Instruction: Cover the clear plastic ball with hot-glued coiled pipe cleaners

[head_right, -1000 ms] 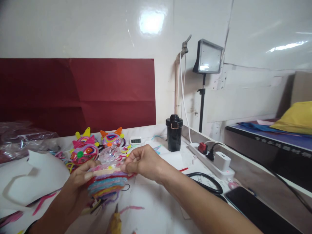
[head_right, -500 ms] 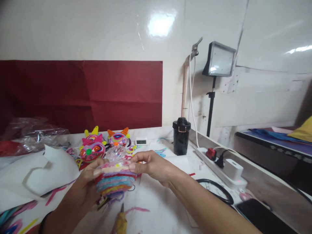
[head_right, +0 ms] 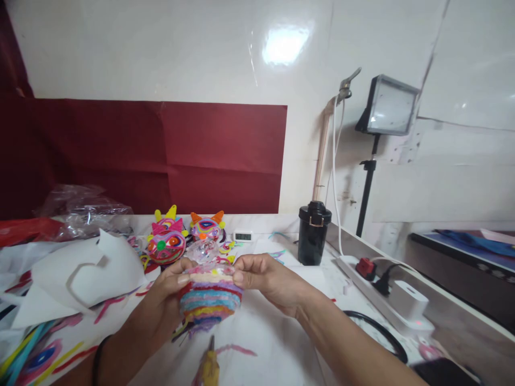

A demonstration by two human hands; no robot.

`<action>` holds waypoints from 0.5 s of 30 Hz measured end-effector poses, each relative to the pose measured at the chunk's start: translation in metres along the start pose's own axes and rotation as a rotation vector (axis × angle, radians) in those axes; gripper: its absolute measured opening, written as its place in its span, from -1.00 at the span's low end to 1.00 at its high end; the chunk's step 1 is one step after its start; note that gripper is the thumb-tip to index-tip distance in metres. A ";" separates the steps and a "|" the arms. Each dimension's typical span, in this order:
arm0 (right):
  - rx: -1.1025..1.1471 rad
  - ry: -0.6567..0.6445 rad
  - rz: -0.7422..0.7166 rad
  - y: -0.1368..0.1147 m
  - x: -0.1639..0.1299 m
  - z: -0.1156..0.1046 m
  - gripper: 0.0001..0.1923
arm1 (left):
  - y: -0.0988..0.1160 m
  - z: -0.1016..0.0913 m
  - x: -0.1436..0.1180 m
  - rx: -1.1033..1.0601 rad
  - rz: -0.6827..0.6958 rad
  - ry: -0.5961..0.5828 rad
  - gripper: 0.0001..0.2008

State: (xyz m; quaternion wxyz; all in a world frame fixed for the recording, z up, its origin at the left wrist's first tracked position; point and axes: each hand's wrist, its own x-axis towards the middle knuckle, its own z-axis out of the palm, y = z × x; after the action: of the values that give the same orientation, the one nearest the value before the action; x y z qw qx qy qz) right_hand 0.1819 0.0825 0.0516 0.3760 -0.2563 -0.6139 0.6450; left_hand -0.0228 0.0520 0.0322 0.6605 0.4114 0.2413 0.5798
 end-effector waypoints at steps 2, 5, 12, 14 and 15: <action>0.002 0.000 0.004 0.001 0.000 -0.001 -0.63 | -0.001 -0.002 0.001 0.003 -0.006 -0.009 -0.89; 0.001 0.004 0.008 0.002 0.000 -0.003 -0.63 | -0.001 -0.002 0.002 -0.006 -0.002 0.003 -0.88; -0.012 0.010 0.001 0.004 0.001 -0.003 -0.62 | 0.000 0.002 0.002 -0.052 -0.010 0.013 -0.91; -0.017 0.016 0.001 0.004 0.001 -0.003 -0.61 | 0.001 0.002 0.002 -0.086 -0.034 0.031 -0.93; -0.020 0.020 0.001 0.003 0.001 -0.002 -0.61 | 0.001 0.002 0.002 -0.099 -0.047 0.035 -0.94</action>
State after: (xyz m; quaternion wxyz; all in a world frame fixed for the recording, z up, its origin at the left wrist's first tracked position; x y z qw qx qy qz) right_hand 0.1823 0.0851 0.0482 0.3794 -0.2669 -0.6164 0.6363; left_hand -0.0213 0.0536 0.0343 0.6891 0.3624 0.2334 0.5825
